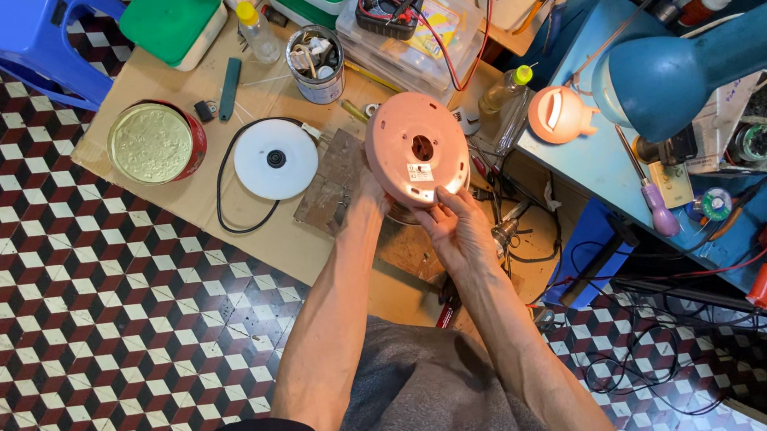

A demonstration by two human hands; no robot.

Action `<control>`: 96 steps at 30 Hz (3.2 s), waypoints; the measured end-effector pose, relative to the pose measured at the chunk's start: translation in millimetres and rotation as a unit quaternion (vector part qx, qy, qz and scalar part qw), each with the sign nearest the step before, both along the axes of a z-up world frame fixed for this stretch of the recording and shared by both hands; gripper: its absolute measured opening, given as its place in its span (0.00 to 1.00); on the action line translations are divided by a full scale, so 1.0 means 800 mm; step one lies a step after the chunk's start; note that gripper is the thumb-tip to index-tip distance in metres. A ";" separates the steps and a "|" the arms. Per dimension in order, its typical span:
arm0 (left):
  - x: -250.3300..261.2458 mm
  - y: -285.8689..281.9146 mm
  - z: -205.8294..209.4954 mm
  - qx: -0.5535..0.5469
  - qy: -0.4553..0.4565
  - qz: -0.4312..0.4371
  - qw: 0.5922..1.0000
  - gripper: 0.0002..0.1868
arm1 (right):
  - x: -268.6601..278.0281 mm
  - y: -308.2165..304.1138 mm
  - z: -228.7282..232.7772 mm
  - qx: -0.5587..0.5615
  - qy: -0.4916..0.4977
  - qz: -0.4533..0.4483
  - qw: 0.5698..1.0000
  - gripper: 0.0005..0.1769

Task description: The person disassembles a pink electric kettle using a cordless drill, removes screws from the base, and separates the outer shell from the inner metal pot. They then use a multimeter to test the heating element and internal wiring.

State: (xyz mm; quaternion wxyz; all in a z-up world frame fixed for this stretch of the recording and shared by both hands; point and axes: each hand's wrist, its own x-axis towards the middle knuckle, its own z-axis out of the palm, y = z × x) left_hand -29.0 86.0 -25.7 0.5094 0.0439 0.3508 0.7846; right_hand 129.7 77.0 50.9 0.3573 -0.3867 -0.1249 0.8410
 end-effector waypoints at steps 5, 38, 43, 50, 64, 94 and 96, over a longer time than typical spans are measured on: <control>0.004 0.006 0.000 0.042 -0.001 -0.037 0.998 0.22 | -0.001 -0.006 -0.015 0.001 0.036 -0.004 0.999 0.30; -0.013 -0.015 -0.024 0.034 0.010 -0.004 0.999 0.25 | 0.011 0.016 -0.008 0.038 -0.049 0.052 0.997 0.24; -0.015 -0.014 -0.034 0.017 -0.034 -0.016 0.999 0.23 | 0.013 0.025 0.034 0.102 -0.040 0.018 0.994 0.25; -0.018 -0.044 0.003 -0.098 -0.047 0.064 0.992 0.21 | 0.013 0.041 0.061 0.110 -0.046 -0.006 0.993 0.24; -0.049 -0.076 0.132 -0.133 0.665 -0.028 0.735 0.20 | 0.022 0.134 0.054 0.113 0.063 0.051 0.990 0.17; -0.087 -0.062 0.161 -0.062 0.763 -0.088 0.638 0.15 | -0.063 0.004 0.021 0.597 -0.423 -0.033 0.681 0.12; -0.092 -0.053 0.169 -0.025 0.785 -0.077 0.615 0.15 | -0.073 0.021 0.020 0.648 -0.457 -0.034 0.608 0.14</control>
